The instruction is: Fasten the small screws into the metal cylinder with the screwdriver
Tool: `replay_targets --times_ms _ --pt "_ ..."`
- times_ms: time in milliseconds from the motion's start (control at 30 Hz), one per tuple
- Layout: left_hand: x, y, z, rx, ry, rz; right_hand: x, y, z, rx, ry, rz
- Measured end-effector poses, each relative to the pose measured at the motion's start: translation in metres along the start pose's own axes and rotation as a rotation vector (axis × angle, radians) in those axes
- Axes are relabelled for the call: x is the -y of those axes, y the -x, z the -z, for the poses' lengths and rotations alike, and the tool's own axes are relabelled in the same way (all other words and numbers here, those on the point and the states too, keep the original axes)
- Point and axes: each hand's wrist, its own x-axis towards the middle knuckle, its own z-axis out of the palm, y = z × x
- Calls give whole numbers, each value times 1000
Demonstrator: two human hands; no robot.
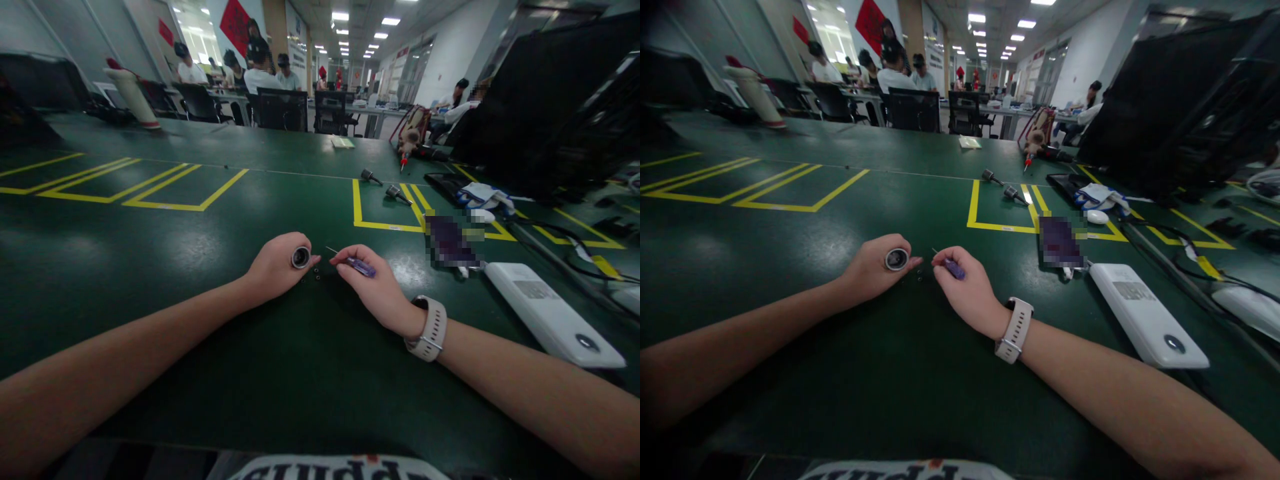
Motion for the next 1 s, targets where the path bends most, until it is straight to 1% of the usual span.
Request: replay_targets --times_ms 100,133,200,267,367,433,500,567,633,767,833,900,967,1000 --pt "3 -4 6 -145 -84 31 2 -2 -6 198 220 66" --pt "4 -6 9 -185 -117 48 2 -2 -9 261 273 105" --pt "5 -9 14 -221 -150 86 2 -1 -14 379 357 232" --pt "5 -10 18 -219 -146 133 2 1 -17 476 427 403" --pt "3 -9 22 -187 -128 227 4 4 -14 571 536 639" --pt "2 -8 23 -169 -108 268 7 6 -8 620 626 742" --pt "0 -6 24 -153 -66 276 11 5 0 650 723 801" --pt "-1 -5 25 -148 -12 276 13 3 7 641 782 814" --pt "-1 -4 25 -140 53 289 11 -2 13 607 795 792" --pt "-4 -3 25 -64 271 394 -1 -11 21 502 741 685" --pt "-7 -2 25 -17 382 440 -5 -13 22 403 634 631" --pt "-10 -2 25 12 471 469 -7 -14 22 242 451 541" --pt "-14 -2 27 23 529 490 -7 -14 21 87 214 380" --pt "-16 -2 28 24 553 503 -7 -14 20 33 96 289"
